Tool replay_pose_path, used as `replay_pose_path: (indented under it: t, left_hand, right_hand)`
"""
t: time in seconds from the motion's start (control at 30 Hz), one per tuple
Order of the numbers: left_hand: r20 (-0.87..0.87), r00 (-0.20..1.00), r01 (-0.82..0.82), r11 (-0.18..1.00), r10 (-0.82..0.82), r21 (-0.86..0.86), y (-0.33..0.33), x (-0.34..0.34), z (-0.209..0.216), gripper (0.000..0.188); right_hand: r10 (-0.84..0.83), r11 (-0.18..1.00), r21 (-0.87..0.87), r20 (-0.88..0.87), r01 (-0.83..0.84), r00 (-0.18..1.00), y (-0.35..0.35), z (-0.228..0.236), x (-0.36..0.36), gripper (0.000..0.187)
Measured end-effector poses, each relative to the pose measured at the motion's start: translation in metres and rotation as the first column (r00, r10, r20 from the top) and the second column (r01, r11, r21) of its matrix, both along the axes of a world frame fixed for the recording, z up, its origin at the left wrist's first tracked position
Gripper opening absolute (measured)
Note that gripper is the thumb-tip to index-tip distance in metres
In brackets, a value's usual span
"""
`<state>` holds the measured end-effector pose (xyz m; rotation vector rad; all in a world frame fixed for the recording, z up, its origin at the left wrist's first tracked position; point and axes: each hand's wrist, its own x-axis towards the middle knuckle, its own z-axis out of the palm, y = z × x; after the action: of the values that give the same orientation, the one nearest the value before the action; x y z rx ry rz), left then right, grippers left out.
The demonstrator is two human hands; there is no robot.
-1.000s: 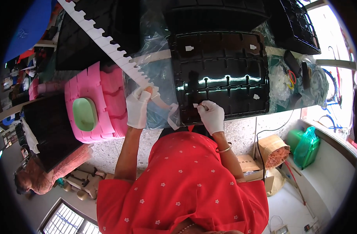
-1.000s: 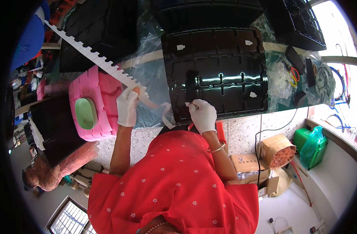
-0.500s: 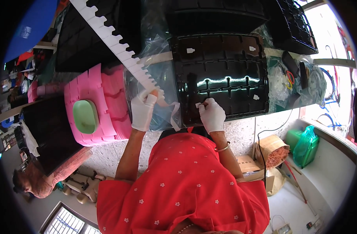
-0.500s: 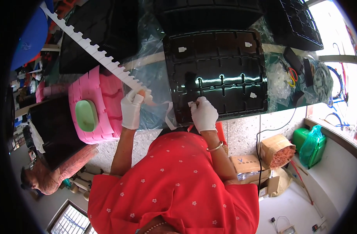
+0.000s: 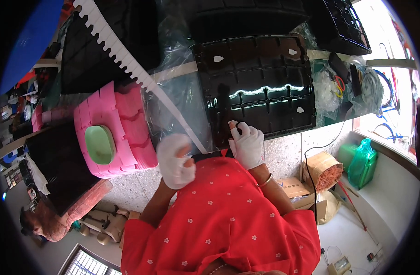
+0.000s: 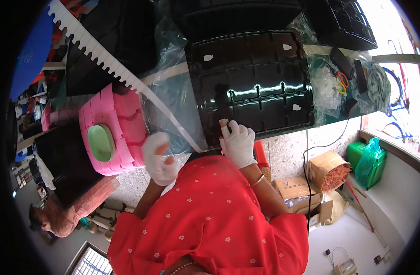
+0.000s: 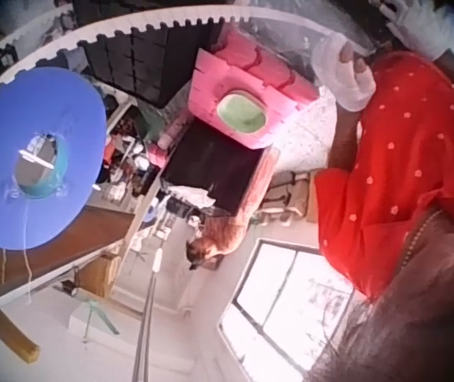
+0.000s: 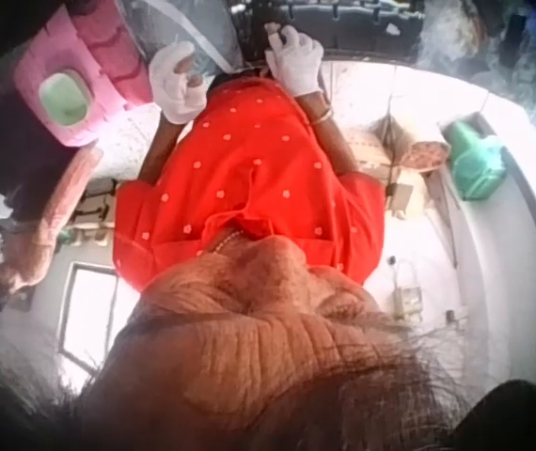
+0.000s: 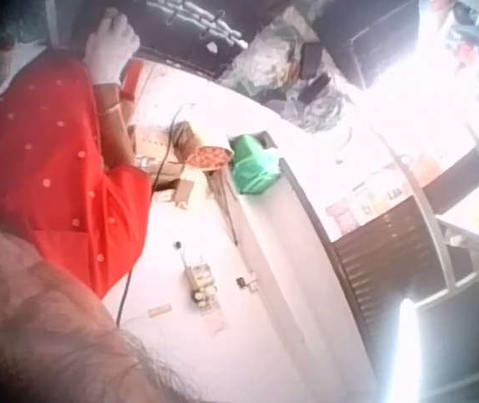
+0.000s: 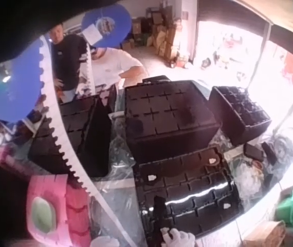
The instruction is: The person assembles electronic components into black trays by hand, placing pink foam inserts, electronic strips, and blue reels into the trays.
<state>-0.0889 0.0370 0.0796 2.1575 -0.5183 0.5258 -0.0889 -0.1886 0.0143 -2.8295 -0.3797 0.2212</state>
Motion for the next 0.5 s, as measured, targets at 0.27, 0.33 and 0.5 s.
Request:
replay_pose_path:
  t: [0.27, 0.33, 0.5]
  left_hand:
    - [-0.435, 0.884, 0.370, 0.826, -0.172, 0.425, -0.063, 0.016, -0.057, 0.044]
    - [-0.430, 0.885, 0.386, 0.794, -0.176, 0.470, -0.067, 0.016, -0.060, 0.046]
    - [-0.493, 0.864, 0.389, 0.755, -0.101, 0.528, -0.069, 0.016, -0.056, 0.052]
  right_hand:
    - [-0.029, 0.995, 0.095, 0.104, 0.019, 0.994, -0.017, -0.003, 0.003, 0.050]
    - [-0.009, 0.997, 0.083, 0.112, 0.000, 0.994, -0.018, -0.001, 0.002, 0.050]
    - [-0.078, 0.982, 0.187, 0.194, 0.041, 0.978, -0.024, -0.006, 0.009, 0.032]
